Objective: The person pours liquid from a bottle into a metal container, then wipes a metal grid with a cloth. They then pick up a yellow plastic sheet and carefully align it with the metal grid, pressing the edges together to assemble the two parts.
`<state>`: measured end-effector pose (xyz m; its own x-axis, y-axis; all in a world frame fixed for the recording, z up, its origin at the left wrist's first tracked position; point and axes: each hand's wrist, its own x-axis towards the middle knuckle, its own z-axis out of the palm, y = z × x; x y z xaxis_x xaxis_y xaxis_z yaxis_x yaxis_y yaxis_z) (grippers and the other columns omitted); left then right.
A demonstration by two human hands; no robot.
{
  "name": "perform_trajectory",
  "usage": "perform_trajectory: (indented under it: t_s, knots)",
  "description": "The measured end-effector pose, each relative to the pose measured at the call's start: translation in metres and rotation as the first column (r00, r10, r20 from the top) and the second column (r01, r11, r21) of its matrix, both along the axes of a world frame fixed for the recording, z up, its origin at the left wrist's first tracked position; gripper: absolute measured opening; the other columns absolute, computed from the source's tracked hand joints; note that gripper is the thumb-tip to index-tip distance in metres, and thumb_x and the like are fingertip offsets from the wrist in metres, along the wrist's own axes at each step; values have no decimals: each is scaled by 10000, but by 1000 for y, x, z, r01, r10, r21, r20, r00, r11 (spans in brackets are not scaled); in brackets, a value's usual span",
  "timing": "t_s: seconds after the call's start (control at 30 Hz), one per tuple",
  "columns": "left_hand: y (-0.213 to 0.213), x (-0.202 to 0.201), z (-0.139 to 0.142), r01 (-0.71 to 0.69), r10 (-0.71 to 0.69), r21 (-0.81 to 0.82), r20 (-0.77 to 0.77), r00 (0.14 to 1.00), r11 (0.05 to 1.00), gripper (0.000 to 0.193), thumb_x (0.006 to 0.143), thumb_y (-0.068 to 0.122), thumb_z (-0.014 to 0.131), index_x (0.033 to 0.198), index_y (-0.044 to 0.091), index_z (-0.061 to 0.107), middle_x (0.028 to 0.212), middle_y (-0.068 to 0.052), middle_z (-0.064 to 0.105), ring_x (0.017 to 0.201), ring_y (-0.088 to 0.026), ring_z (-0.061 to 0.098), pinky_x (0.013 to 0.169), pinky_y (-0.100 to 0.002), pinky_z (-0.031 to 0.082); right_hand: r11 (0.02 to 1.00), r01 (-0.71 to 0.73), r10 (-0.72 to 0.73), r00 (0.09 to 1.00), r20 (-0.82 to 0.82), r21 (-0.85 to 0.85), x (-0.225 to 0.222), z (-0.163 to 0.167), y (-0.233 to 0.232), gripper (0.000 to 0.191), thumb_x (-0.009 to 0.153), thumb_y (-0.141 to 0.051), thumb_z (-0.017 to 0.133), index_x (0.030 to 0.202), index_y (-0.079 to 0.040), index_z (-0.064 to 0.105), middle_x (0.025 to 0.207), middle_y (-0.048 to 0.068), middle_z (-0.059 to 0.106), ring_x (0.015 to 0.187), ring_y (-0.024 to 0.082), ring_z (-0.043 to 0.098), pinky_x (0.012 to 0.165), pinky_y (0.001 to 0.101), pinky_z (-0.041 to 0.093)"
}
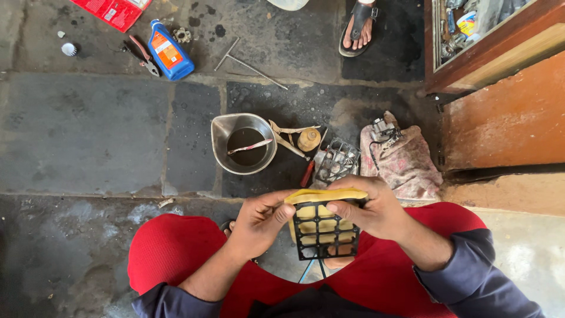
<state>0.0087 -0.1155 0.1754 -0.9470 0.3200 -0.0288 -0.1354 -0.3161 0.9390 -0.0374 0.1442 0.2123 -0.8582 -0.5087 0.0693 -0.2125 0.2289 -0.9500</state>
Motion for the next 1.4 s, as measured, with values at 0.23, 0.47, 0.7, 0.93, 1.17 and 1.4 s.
perform_trajectory:
  t_s: [0.23,0.47,0.7,0.93,1.17,1.4]
  knots:
    - [-3,0,-3,-7,8,-25,60,998,1000,376,1109,239,558,1211,-71,745,1061,-128,790,970,-127,703,874,-285,580,990,-137,132,985,-114,-38,-13,-14,12,318,837,-121,845,1118,-36,725,1027,74,769,905,148,752,773,265,586]
    - [-11,0,-4,-4,4,10,59,998,1000,296,979,175,688,1176,-44,711,1028,-81,770,911,-93,677,801,-251,567,980,-126,142,985,99,-154,-12,-26,17,354,837,-125,847,1150,-17,722,1073,101,768,935,166,741,803,285,594]
    - [-12,0,-7,-25,12,80,166,986,996,244,1010,177,671,1072,-38,767,896,-55,769,817,-72,682,739,-231,577,976,-184,187,982,16,-114,-18,-30,18,413,787,-138,889,1147,-27,721,1049,86,782,909,152,759,793,273,590]
    - [-9,4,6,-89,91,-29,51,995,996,233,1004,168,690,1083,-34,776,903,-45,777,786,-42,630,680,-208,522,984,-144,154,984,91,-108,-15,-32,15,392,805,-122,866,1158,-24,728,1035,90,776,878,141,759,744,267,613]
    - [-4,9,11,-165,165,-45,7,986,985,207,1007,139,697,1080,-39,774,891,-53,768,776,-42,626,668,-210,522,1000,-25,25,998,-53,4,-12,-31,11,332,846,-129,834,1132,-20,707,994,63,784,866,107,746,744,242,591]
    - [-5,4,17,-141,138,-10,-136,981,990,308,932,82,742,1205,-46,676,1093,-86,739,975,-79,692,829,-248,597,991,124,-117,986,-120,52,-6,-34,7,280,877,-97,809,1120,-11,703,1012,65,772,865,91,710,741,237,575]
